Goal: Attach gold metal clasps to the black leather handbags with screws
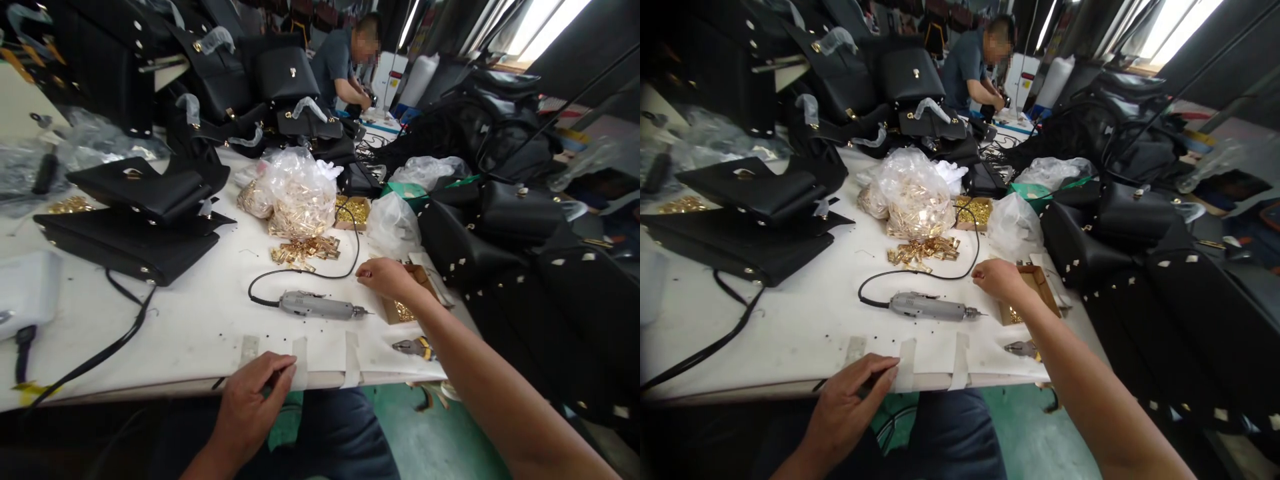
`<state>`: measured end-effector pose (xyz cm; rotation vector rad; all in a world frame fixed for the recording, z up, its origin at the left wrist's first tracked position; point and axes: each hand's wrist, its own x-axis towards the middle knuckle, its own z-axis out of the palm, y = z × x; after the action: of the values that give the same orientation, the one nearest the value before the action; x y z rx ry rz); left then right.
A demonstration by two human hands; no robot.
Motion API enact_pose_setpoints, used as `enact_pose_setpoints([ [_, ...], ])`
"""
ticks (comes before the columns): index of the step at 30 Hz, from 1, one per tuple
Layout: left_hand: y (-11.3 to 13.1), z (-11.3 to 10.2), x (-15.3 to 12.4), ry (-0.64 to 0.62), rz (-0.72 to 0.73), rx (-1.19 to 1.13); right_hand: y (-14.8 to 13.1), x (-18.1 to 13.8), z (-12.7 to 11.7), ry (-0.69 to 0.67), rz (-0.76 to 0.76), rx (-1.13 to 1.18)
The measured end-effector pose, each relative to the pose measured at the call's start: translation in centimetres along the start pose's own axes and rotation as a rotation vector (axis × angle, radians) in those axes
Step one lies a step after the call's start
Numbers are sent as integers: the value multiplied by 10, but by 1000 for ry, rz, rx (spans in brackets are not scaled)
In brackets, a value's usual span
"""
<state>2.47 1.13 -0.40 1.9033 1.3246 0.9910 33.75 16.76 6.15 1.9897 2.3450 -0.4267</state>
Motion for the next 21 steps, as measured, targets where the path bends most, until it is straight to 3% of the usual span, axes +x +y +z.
enact_pose_setpoints([
  [6,-2,1,-2,13,26,-12,-8,12,18,-32,10,-36],
  [12,0,0,-2,-3,-13,-47,-27,-5,7,8,22,62],
  [14,7,-3,0,33,-44,-80,-45,-25,5,-19,-18,349],
  [18,34,-15,5,192,-10,-149,-96,-77,16,-186,-84,1361],
  [21,55,-26,6,243,60,-186,-134,-110,31,-263,-55,1722],
])
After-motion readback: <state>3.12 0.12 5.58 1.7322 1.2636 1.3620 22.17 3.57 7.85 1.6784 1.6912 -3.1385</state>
